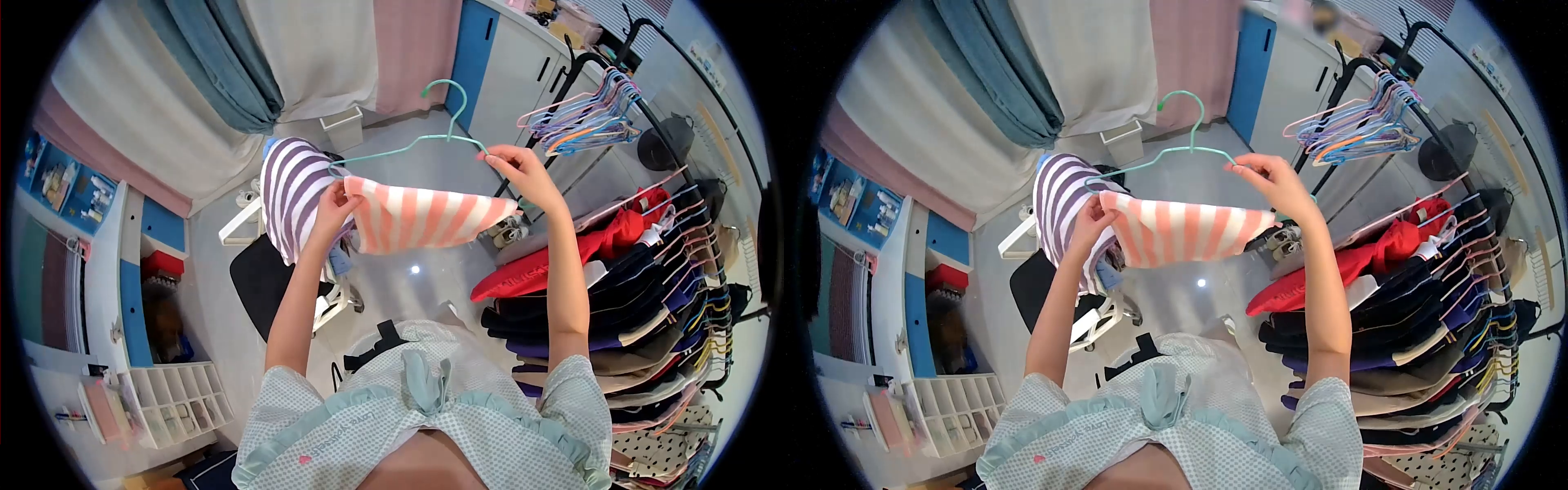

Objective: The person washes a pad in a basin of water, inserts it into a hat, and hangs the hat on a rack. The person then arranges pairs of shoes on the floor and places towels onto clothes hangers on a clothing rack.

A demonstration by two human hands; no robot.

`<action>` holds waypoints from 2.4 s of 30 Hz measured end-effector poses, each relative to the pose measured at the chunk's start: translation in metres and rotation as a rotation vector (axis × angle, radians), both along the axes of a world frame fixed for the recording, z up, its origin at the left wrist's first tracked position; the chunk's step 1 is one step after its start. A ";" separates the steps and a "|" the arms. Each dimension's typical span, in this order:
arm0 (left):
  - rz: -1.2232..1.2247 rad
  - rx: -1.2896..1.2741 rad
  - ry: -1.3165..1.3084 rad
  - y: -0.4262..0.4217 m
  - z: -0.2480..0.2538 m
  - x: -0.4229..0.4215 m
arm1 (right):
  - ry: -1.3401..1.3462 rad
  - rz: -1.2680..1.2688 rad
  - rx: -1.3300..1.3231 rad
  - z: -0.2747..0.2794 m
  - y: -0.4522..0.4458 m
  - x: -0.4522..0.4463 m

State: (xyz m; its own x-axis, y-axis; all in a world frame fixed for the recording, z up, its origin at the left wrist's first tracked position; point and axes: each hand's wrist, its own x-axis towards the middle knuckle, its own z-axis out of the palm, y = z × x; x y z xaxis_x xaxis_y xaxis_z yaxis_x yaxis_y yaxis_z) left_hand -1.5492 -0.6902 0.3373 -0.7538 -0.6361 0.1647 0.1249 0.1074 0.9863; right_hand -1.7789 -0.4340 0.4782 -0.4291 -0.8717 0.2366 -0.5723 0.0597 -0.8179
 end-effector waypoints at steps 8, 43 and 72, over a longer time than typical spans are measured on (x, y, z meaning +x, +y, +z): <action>0.296 -0.295 -0.054 0.031 -0.016 -0.033 | -0.429 -0.045 0.054 0.006 0.008 0.014; -0.495 -0.086 -0.102 0.200 0.052 -0.023 | -0.752 -0.486 -0.565 -0.103 0.026 0.081; -0.731 -0.260 0.142 0.279 0.099 -0.255 | -0.613 -0.439 -0.748 -0.008 0.173 -0.099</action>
State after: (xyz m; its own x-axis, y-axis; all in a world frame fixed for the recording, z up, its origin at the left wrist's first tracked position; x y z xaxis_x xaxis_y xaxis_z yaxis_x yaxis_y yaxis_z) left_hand -1.8043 -0.4115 0.4363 -0.9267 0.0848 0.3660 0.3755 0.1746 0.9102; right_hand -1.8777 -0.2614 0.4701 -0.8984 -0.3339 0.2851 -0.0999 -0.4770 -0.8732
